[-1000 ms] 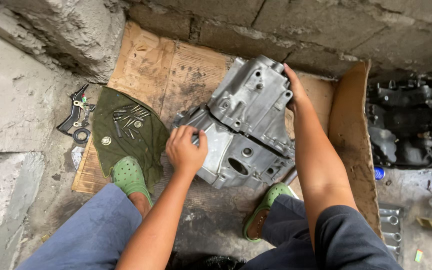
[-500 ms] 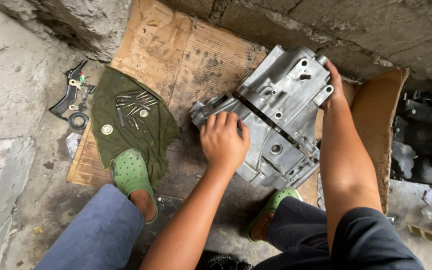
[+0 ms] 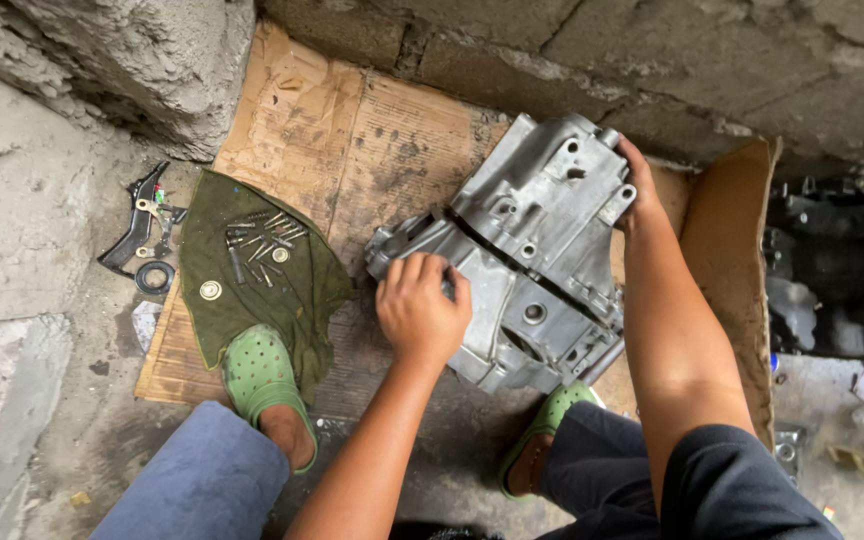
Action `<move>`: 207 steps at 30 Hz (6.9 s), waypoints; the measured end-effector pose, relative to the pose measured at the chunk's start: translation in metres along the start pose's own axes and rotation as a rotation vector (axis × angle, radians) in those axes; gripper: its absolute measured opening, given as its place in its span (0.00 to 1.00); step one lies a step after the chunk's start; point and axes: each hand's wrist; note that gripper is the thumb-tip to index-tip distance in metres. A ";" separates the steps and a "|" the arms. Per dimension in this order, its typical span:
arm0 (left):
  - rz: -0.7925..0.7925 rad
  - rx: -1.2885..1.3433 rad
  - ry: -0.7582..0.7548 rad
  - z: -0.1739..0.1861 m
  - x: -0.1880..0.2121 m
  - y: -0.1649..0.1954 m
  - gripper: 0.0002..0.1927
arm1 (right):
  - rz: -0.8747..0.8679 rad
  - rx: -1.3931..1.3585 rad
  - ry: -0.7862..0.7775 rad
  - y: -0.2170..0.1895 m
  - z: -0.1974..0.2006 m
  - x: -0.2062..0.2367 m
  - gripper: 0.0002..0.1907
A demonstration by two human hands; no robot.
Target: The person sits on the floor and uses a rubber mallet to tap a motorcycle engine casing, then separates the two halves to reveal internal gears. They manipulate the internal components by hand, rotating gears and checking alignment.
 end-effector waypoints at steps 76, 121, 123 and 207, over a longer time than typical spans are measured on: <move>0.179 0.011 0.059 0.009 0.056 -0.026 0.11 | 0.022 0.010 -0.033 0.012 -0.010 0.070 0.22; 0.069 -0.011 -0.173 -0.084 0.018 0.030 0.12 | 0.099 0.059 0.104 0.004 0.063 -0.009 0.48; 0.076 -0.004 -0.175 -0.084 0.021 0.025 0.12 | 0.122 0.069 0.099 0.001 0.064 -0.001 0.49; 0.062 0.624 -0.111 -0.044 0.009 -0.030 0.09 | 0.118 0.088 -0.076 0.036 0.092 -0.028 0.26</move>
Point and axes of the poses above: each hand's wrist, its own x-axis away from the middle knuckle, its own z-axis out of the back of the hand, y = z × x, and after that the axes turned 2 degrees about -x, right-handed
